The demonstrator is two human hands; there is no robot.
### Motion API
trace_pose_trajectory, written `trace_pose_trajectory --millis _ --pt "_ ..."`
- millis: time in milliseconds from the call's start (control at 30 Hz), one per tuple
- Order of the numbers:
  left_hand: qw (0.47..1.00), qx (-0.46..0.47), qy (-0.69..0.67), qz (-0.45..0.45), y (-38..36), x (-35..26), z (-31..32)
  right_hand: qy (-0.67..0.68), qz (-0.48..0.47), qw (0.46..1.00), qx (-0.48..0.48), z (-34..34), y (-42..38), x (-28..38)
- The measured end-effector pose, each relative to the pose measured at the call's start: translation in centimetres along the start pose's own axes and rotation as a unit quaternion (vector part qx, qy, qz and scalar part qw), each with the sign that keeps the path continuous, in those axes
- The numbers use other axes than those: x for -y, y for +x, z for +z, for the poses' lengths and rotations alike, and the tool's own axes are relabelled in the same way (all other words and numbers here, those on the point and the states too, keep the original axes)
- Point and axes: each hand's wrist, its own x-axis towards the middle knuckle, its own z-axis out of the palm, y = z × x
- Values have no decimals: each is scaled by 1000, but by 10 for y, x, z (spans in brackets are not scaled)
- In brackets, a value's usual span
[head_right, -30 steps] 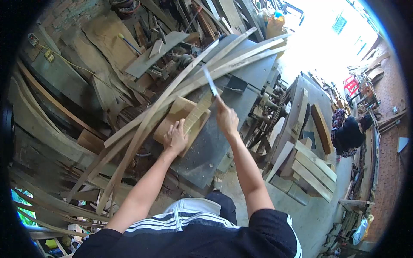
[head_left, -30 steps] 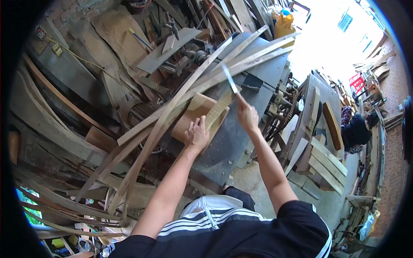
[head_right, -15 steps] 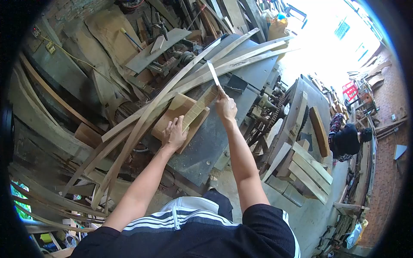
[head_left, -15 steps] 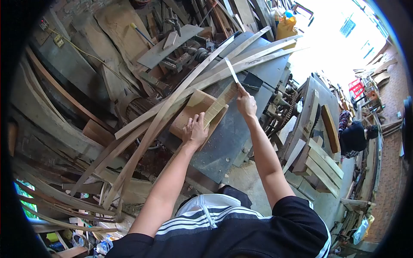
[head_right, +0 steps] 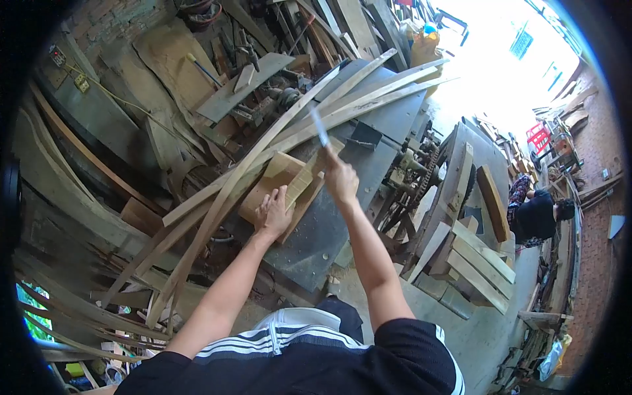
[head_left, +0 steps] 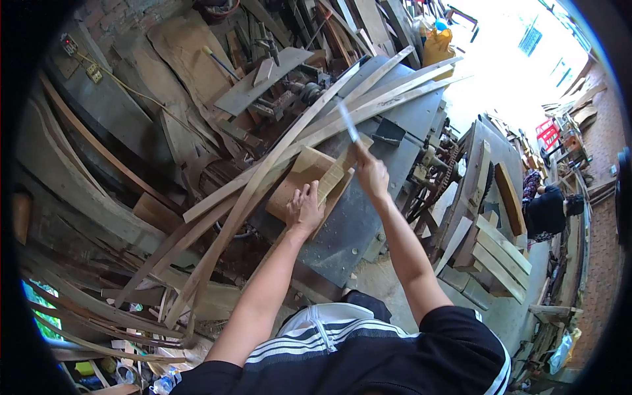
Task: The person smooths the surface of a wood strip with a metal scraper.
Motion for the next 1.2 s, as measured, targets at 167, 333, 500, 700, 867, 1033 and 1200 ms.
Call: trace_pose_trajectory --millis 167,333,500,700,867,1033,1200 --pt "1000 12 13 -10 1 1 3 -8 -69 995 77 -23 -30 1" --pt "1000 -10 -3 -5 1 3 8 10 38 999 6 -10 25 2" --pt "999 12 25 -17 3 -1 0 -5 -93 992 81 -19 -35 13" --pt "1000 8 7 -18 0 -2 0 -1 15 1000 21 -16 25 3" --pt "999 15 31 -17 4 -1 0 6 -70 996 54 -7 -33 9" --pt "1000 16 18 -11 1 0 2 -5 -86 996 26 -17 4 -15" --pt "999 22 36 -11 2 -2 0 -17 -27 999 41 -10 -20 5"
